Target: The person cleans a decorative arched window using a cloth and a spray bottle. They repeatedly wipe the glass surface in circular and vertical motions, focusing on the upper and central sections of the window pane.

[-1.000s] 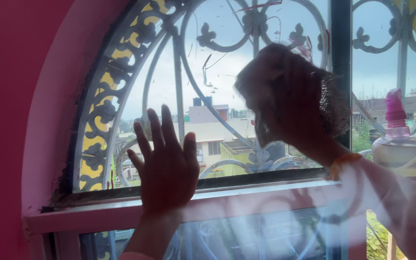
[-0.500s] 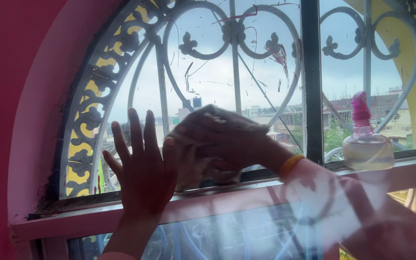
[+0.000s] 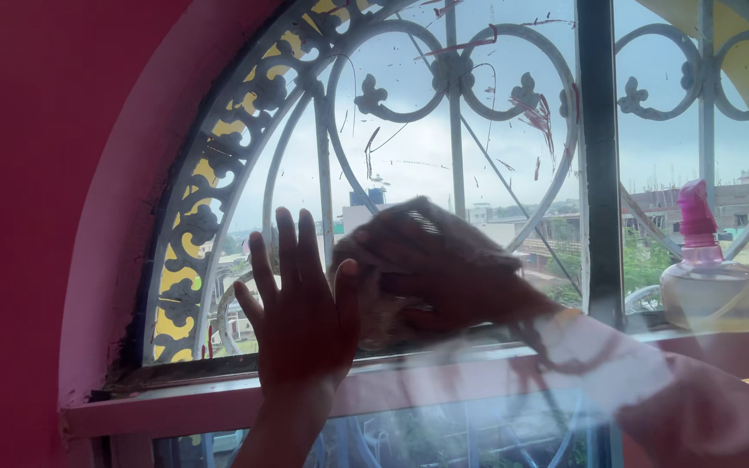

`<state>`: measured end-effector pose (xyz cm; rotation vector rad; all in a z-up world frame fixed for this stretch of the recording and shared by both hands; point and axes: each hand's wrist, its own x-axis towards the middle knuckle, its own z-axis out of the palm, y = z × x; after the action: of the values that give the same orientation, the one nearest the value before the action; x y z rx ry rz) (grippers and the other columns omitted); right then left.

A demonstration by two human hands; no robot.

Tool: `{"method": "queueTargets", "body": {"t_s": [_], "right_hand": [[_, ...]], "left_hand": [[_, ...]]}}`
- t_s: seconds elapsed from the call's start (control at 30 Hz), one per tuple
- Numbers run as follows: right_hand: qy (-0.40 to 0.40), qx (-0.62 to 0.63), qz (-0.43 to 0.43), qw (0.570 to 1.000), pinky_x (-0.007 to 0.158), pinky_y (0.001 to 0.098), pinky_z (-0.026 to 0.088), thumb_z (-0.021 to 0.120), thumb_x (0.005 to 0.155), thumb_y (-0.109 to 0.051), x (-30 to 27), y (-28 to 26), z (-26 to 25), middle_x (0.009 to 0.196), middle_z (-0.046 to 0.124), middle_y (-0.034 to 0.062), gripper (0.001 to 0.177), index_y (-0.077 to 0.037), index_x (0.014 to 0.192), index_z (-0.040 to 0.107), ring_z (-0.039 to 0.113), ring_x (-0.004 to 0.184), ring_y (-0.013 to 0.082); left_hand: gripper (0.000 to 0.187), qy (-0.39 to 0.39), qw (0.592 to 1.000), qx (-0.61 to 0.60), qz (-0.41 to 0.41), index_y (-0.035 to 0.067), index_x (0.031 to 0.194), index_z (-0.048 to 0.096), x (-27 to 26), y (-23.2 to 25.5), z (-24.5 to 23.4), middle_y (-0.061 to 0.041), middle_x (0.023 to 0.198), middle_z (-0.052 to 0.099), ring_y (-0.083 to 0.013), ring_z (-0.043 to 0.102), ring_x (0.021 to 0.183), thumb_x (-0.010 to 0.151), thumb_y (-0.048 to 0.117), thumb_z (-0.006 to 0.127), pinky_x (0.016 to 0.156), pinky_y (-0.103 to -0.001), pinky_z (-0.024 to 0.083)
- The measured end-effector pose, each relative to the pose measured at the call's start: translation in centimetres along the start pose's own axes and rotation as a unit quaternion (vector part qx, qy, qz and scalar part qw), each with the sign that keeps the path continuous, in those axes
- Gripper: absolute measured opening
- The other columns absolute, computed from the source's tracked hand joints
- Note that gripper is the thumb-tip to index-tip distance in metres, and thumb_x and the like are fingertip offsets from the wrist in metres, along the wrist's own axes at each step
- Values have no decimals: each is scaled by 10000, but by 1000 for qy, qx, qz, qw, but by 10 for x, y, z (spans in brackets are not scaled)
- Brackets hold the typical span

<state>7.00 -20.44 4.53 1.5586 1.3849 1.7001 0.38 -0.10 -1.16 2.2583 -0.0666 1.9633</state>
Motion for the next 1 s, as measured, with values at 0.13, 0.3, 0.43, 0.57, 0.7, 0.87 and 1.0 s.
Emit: {"method": "queueTargets", "body": {"t_s": [0.13,0.3,0.43,0.57,0.7,0.87,1.0], "right_hand": [[73,36,72,994,1346,529,166,506,1057,-536,56,-12,34,1641,428,71,609,-187,1555,544,295,1581,248],[119,9,106,987,1317,467,228,583,1008,-480,76,-5,36,1616,485,45,548,-248,1505,595,324,1551,256],[101,1,183,978,1180,534,294,596,930,-495,60,19,3,1403,585,60,435,-171,1216,645,432,1416,316],[52,58,322,943,1035,459,447,488,968,-375,16,64,-48,1212,622,88,349,-125,1166,633,569,1180,271],[181,-115,279,936,1104,503,425,564,1020,-239,-14,77,-61,1384,541,155,345,-134,1344,615,504,1304,366],[217,34,364,905,1095,504,388,665,1008,-234,19,35,-32,1374,540,92,425,-153,1399,522,517,1310,305],[132,165,222,952,997,439,486,705,879,-289,29,5,-45,1215,645,78,442,-95,1264,613,614,1155,245]], "left_hand": [[727,-7,999,-28,-17,116,1626,213,1,2,-3,-131,1676,192,-431,143,1538,1044,540,312,1114,-765,216],[700,1,1000,1,-5,147,1623,228,4,-2,2,-138,1685,179,-464,156,1526,1037,511,347,1091,-773,231],[702,-28,998,50,-3,196,1596,245,2,-7,11,-111,1700,140,-455,158,1524,988,511,398,1081,-774,216],[790,-76,995,50,-33,222,1630,213,4,-10,15,-90,1732,73,-423,84,1517,942,526,455,1077,-778,183],[853,-104,992,50,-48,203,1637,152,7,-4,17,-111,1730,18,-451,9,1540,915,499,496,1077,-779,150],[899,-93,994,41,-40,153,1616,147,4,-2,14,-141,1714,29,-471,26,1550,891,475,569,1084,-786,162],[875,-60,998,32,-17,130,1581,176,1,-5,9,-150,1680,75,-456,70,1526,903,480,604,1074,-792,197]]}}
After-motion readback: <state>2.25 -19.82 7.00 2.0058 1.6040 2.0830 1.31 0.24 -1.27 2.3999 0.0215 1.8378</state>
